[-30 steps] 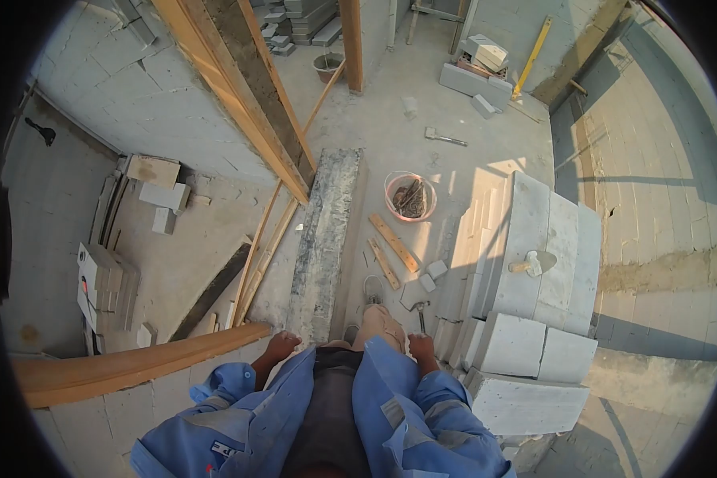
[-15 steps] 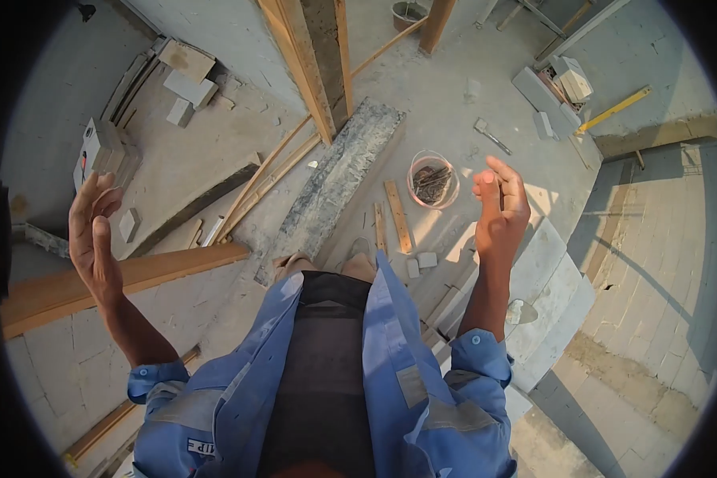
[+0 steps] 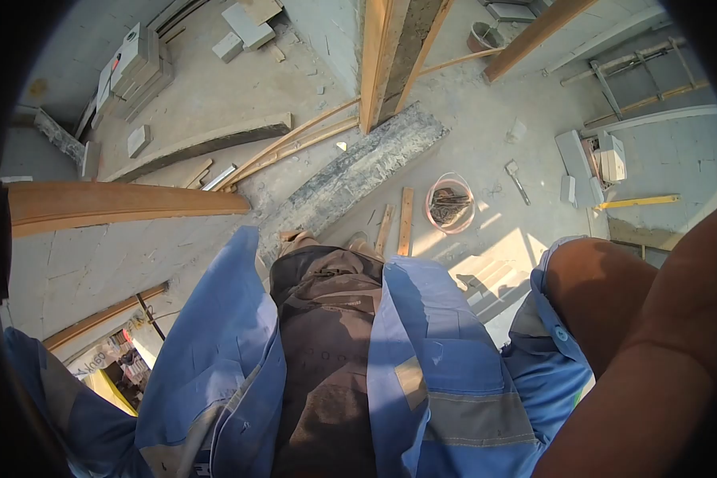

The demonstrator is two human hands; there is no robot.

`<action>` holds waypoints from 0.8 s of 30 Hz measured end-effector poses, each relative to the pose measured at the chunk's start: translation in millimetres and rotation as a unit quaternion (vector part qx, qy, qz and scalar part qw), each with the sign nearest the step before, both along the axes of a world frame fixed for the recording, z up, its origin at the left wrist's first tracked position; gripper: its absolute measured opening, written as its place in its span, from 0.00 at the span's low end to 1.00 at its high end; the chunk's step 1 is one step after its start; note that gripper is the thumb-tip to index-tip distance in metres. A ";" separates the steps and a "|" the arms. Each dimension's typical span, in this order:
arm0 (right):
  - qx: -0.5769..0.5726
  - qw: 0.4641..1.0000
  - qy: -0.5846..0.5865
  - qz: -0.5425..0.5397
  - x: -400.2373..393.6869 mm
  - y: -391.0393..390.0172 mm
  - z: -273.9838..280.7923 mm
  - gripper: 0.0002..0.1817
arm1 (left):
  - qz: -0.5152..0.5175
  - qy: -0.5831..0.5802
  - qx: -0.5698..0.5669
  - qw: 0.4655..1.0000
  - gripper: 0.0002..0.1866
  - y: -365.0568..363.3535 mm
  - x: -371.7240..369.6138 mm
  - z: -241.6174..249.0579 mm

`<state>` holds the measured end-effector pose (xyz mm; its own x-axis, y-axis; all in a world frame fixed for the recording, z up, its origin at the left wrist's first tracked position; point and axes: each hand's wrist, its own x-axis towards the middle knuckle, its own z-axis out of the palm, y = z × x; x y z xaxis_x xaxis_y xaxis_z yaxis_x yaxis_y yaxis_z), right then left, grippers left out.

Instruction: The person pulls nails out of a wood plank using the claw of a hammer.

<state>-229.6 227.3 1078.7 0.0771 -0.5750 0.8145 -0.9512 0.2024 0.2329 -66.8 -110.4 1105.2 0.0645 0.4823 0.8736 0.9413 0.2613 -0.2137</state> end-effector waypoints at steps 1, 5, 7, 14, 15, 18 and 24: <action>0.004 1.000 0.000 0.003 -2.6 -1.9 1.7 0.29 | 0.008 -0.017 0.011 1.000 0.36 -1.6 -0.7 -7.3; 0.004 1.000 -0.001 -0.002 -14.7 -1.5 -0.6 0.30 | 0.036 -0.112 0.052 0.992 0.36 -5.7 -9.1 -58.6; 0.003 1.000 -0.008 -0.008 -17.2 -2.6 -7.9 0.30 | 0.045 -0.181 0.073 0.980 0.36 -3.9 -20.6 -97.1; -0.026 0.999 0.014 -0.019 -25.0 -1.8 -12.3 0.30 | 0.082 -0.500 0.128 0.853 0.35 36.4 -77.9 -276.5; -0.027 0.999 0.017 -0.018 -27.4 -1.6 -11.0 0.30 | 0.089 -0.541 0.134 0.826 0.35 43.0 -75.5 -302.2; -0.023 0.999 0.040 -0.010 -30.9 -7.1 -6.6 0.31 | 0.113 -0.628 0.154 0.755 0.35 44.7 -71.3 -350.2; -0.054 0.998 0.039 -0.014 -35.5 -16.6 11.7 0.31 | 0.121 -0.667 0.153 0.719 0.35 26.1 -82.9 -364.1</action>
